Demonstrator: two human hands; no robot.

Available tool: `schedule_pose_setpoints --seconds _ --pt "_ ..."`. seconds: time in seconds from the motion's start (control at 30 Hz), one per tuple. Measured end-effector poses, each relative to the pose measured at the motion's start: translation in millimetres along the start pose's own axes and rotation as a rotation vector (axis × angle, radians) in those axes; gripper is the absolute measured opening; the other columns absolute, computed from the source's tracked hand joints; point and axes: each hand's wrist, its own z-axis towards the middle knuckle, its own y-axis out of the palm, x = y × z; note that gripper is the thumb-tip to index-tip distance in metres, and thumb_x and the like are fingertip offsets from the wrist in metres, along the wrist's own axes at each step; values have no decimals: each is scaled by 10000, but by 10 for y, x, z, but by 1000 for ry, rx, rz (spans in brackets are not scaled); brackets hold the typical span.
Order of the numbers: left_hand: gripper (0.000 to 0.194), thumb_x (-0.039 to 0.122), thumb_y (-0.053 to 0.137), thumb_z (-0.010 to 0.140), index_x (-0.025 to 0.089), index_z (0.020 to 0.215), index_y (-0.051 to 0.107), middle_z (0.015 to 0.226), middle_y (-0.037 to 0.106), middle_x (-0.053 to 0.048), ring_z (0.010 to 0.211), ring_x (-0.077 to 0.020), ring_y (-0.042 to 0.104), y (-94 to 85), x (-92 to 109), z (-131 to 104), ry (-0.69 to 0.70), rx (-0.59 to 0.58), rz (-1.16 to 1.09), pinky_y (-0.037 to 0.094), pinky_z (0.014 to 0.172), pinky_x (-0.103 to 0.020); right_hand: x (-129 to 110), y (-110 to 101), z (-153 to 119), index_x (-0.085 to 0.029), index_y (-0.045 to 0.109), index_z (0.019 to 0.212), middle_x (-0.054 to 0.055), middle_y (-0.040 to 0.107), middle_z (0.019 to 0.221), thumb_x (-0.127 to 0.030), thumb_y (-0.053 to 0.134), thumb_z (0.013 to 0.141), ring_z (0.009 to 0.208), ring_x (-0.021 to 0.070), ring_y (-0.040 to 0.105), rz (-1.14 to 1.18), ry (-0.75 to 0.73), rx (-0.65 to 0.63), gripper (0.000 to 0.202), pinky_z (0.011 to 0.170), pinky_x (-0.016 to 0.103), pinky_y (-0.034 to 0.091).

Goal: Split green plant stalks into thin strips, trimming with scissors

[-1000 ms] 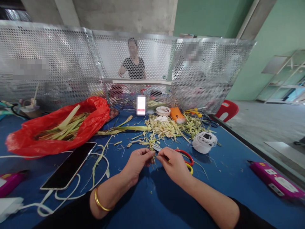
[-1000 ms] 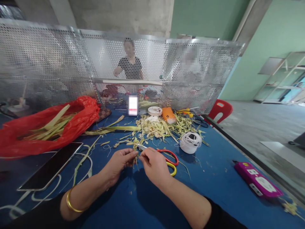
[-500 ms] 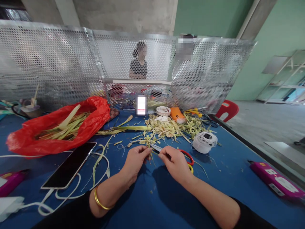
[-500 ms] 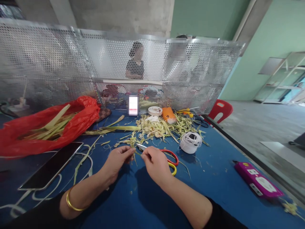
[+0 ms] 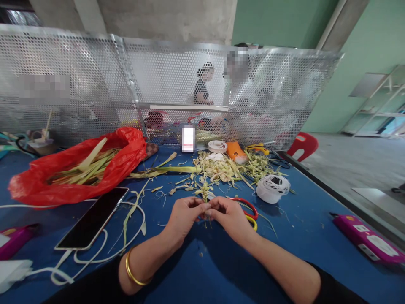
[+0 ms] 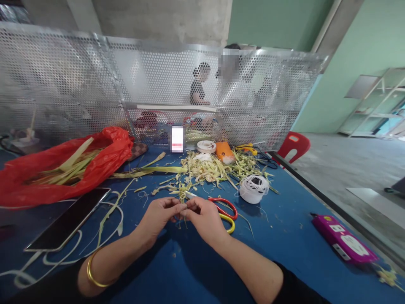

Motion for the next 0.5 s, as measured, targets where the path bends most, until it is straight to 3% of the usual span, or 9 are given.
schedule_pose_setpoints --seconds 0.3,0.5 --pt "278 389 716 613 146 553 596 513 572 14 475 -82 465 -22 39 8 -6 -24 1 359 497 -206 -22 -10 -10 -175 593 713 -27 593 608 -233 602 732 585 131 544 -48 -21 -13 62 584 254 415" --pt "264 395 717 615 145 613 634 569 596 3 531 -97 506 -33 7 40 -35 9 -47 394 527 -206 -5 -8 4 -181 572 719 -41 564 606 -192 592 718 582 119 505 -72 -18 -22 22 567 240 387"
